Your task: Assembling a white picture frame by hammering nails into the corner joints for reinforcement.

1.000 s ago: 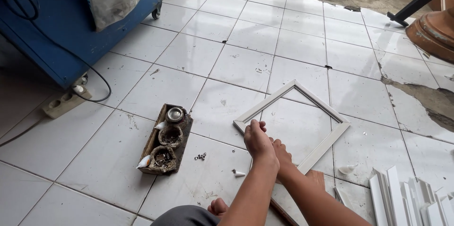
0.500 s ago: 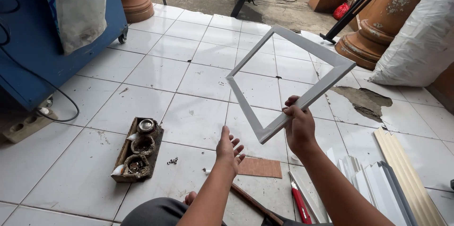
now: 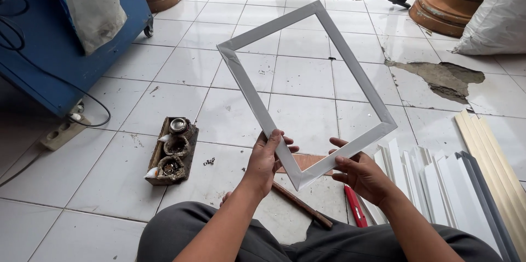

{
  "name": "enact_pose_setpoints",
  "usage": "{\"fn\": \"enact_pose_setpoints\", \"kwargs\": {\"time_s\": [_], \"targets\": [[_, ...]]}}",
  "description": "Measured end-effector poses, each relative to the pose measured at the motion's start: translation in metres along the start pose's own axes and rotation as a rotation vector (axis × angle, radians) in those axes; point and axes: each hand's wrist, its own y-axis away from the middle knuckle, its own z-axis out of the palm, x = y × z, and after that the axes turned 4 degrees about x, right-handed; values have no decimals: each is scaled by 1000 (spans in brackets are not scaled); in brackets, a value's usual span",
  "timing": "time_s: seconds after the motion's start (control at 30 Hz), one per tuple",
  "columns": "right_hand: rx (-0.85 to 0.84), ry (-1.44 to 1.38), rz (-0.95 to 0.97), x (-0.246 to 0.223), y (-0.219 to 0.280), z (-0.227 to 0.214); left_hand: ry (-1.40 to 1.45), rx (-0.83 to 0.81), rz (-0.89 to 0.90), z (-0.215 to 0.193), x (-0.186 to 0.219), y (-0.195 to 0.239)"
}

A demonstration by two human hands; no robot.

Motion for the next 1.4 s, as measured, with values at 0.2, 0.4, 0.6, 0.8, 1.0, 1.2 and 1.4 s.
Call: {"fn": "enact_pose_setpoints", "kwargs": {"time_s": [0.2,0.4,0.6,0.8,1.0,1.2,1.4], "targets": [[146,-62,32,-3,-6,7,360,225,74,1,-22,-35],[268,-132,56,9,-31,13,384,371,-44,1,-38,-74],[444,-206,24,-11,-44,6,308,480,-113,-2,-34,-82],[629,-211,11,-40,-45,-20,193,444,-59,-5,-26,-86],[330,173,147,-84,-8,-33,-60,290,-94,-11,-1,-83],[294,-29,102,-49,-27,-57,-506,301,-236,11,34,-58],[388,-267,44,-33,-37,-52,-129,887,-69,-12,10,-55]]}}
